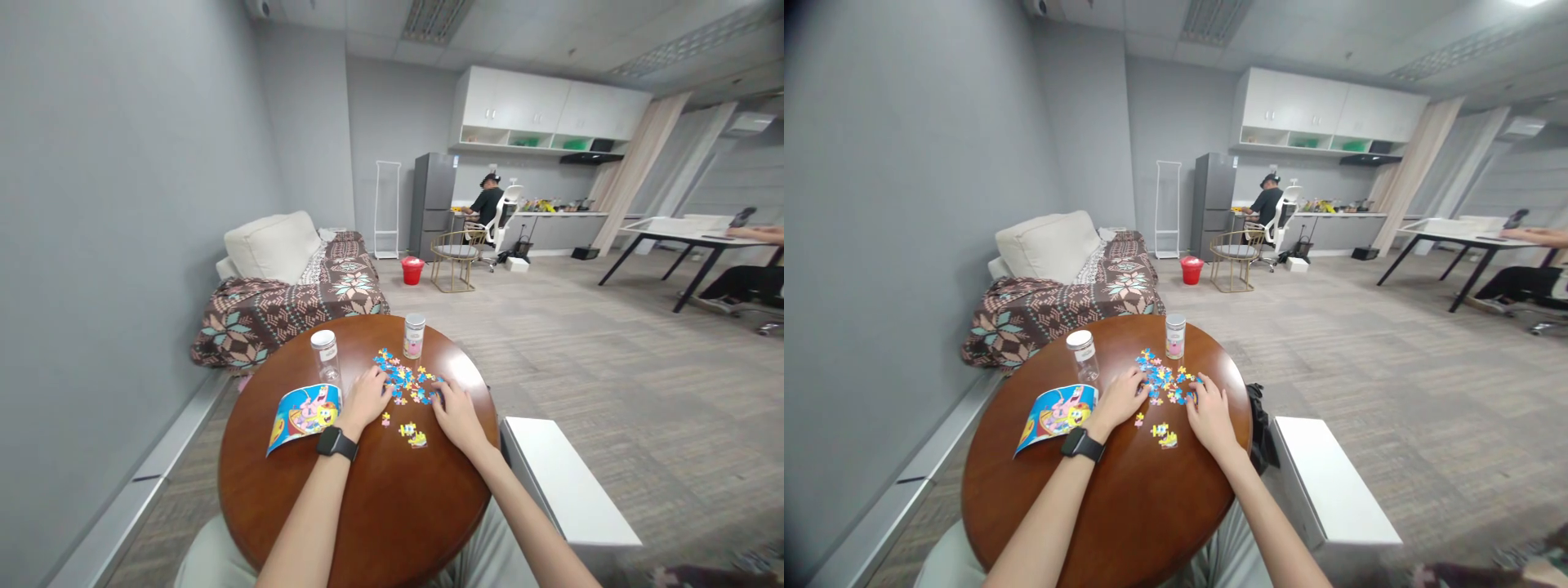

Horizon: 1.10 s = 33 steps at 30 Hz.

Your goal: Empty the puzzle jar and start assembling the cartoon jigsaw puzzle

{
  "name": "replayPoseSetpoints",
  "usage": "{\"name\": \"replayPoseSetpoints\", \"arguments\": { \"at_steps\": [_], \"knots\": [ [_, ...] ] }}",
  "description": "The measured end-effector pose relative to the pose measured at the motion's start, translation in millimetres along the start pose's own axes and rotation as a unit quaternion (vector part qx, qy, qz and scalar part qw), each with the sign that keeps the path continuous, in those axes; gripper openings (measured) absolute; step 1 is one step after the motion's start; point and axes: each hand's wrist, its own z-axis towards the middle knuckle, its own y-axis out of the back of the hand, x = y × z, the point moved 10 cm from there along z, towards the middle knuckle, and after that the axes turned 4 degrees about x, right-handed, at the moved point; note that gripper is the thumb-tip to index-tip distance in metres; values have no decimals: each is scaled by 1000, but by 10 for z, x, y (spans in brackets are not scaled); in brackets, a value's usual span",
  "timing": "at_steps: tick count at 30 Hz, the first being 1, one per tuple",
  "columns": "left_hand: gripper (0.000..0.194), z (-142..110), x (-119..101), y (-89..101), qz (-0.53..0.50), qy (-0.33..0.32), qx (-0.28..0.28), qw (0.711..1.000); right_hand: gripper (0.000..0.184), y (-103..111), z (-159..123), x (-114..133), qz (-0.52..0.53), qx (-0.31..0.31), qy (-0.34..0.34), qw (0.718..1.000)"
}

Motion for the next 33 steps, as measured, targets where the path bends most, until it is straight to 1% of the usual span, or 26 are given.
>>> {"name": "replayPoseSetpoints", "arguments": {
  "at_steps": [2, 4, 7, 10, 15, 23, 26, 29, 31, 33],
  "knots": [
    [25, -9, -9, 17, 3, 1, 3, 1000, 32, 66, 89, -10, 7, -13, 9, 1000],
    [25, -21, -22, 41, 5, 2, 4, 1000, 31, 116, 206, -47, -8, -6, -6, 1000],
    [25, -40, -39, 68, 5, 6, 9, 1000, 25, 102, 374, -96, -64, 48, -38, 996],
    [25, -51, -52, 88, 4, 9, 11, 1000, 21, 69, 484, -89, -92, 88, -40, 991],
    [26, -54, -53, 90, -3, 6, 10, 1000, 17, 33, 569, -95, -90, 108, -47, 989],
    [25, -41, -10, 52, 1, 7, 5, 1000, 23, -6, 637, -97, -122, 147, -56, 980],
    [25, -38, -10, 46, 1, 8, 5, 1000, 21, -4, 658, -121, -114, 144, -53, 982],
    [25, -40, -13, 46, -1, 6, 4, 1000, 16, 8, 680, -140, -93, 124, -31, 987],
    [25, -43, -12, 44, -2, 4, 4, 1000, 11, 14, 683, -139, -63, 106, -8, 992],
    [25, -43, -8, 41, -6, 3, 4, 1000, 8, 8, 664, -130, -4, 92, 10, 996]
  ]
}}
